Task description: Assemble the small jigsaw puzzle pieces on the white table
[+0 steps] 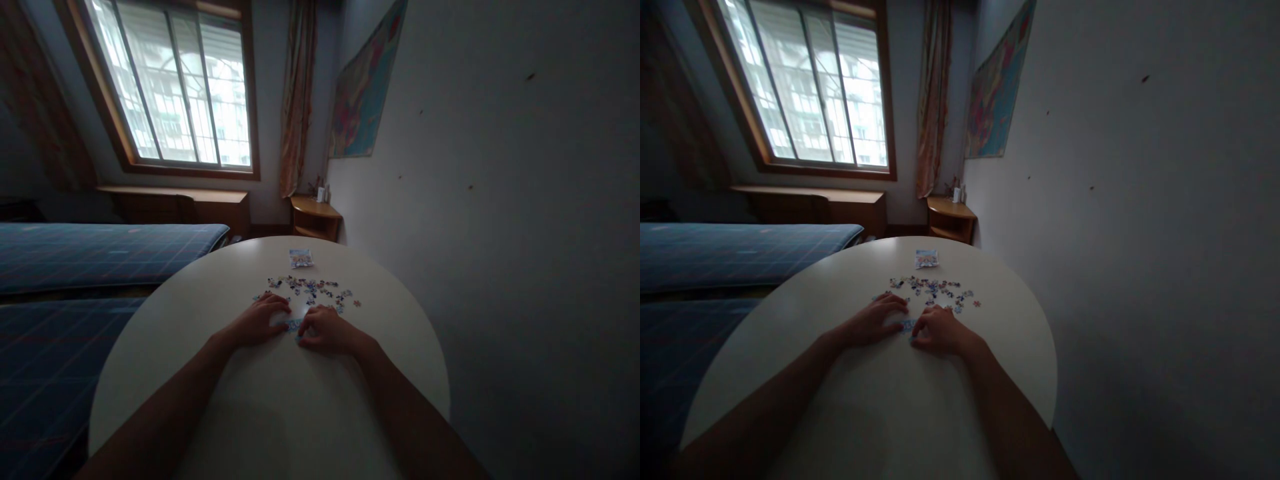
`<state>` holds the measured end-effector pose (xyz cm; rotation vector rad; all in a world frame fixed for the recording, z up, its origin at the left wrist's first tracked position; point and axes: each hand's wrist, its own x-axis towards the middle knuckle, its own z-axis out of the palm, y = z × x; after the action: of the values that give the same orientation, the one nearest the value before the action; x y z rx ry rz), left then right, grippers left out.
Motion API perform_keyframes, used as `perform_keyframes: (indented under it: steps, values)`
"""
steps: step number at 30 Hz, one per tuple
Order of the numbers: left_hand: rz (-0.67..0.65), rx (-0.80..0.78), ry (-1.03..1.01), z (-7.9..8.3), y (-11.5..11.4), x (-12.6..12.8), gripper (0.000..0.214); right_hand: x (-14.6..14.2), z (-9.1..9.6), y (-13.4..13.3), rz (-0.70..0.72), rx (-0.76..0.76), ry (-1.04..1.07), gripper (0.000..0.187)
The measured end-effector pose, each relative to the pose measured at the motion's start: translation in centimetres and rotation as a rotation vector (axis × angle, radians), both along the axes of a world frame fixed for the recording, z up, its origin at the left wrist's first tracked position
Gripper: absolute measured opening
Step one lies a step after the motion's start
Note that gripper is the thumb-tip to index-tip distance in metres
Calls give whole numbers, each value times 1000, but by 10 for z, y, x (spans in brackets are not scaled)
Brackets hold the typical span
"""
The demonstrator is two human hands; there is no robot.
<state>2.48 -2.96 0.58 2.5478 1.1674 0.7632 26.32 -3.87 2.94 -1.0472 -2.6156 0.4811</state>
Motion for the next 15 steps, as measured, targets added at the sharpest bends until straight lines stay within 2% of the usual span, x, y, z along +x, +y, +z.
perform_keyframes:
  steps: [9, 15]
  values:
    - [-12, 1, -1, -1, 1, -1, 27, -2, -4, 1, -50, 62, -5, 21]
    - [-1, 3, 0, -2, 1, 0, 26, -1, -4, 2, -15, 66, 10, 17]
